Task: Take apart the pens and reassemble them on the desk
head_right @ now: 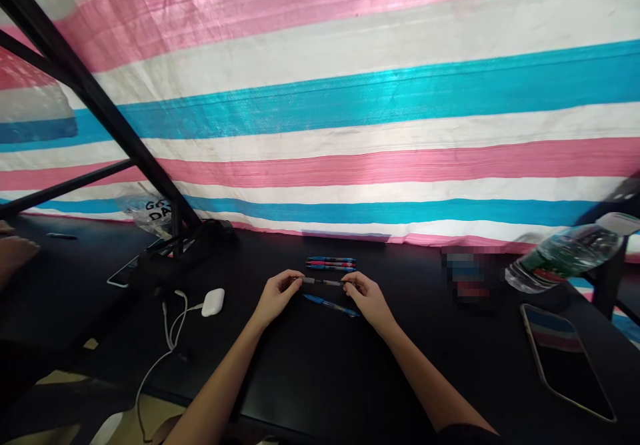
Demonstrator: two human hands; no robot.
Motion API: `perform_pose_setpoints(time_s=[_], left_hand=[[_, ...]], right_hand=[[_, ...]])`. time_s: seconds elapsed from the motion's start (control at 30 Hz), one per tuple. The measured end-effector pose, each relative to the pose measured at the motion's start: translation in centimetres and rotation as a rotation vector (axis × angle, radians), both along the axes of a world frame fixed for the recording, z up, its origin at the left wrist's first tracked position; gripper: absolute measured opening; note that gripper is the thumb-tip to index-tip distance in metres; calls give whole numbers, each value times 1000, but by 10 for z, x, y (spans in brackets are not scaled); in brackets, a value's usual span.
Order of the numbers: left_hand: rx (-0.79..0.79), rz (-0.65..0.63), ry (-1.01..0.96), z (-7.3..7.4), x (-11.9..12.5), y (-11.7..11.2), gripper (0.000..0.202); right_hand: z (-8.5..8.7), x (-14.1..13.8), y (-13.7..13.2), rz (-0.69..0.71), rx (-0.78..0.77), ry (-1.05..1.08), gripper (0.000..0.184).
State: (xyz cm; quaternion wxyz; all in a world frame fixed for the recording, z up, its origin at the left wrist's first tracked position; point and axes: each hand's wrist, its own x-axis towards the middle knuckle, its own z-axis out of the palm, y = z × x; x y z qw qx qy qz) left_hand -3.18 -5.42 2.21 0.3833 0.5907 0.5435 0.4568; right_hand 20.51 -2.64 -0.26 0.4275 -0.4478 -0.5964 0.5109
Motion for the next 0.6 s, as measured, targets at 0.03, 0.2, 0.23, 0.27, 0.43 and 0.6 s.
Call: perform_pose_setpoints(time_s=[0.03,0.2,0.23,0.27,0.43,0.6], left_hand=[[3,-11,3,0,0,0,28],[62,-36,57,2,-1,-1,29],[77,-39,74,2,-1,-1,30],[91,-43,89,2,-1,-1,30],[145,-28,119,0,3,1,29],[258,218,55,14,-10,0,35]], right_hand=[[-1,0,0,20,7,-14,31],[-1,1,-1,94,48,-127,27],[0,1,-1,106,48,-157,27],[2,1,-1,117,47,-183,28],[6,1,-1,145,22,-171,27],[5,2,2,126,0,-79,26]])
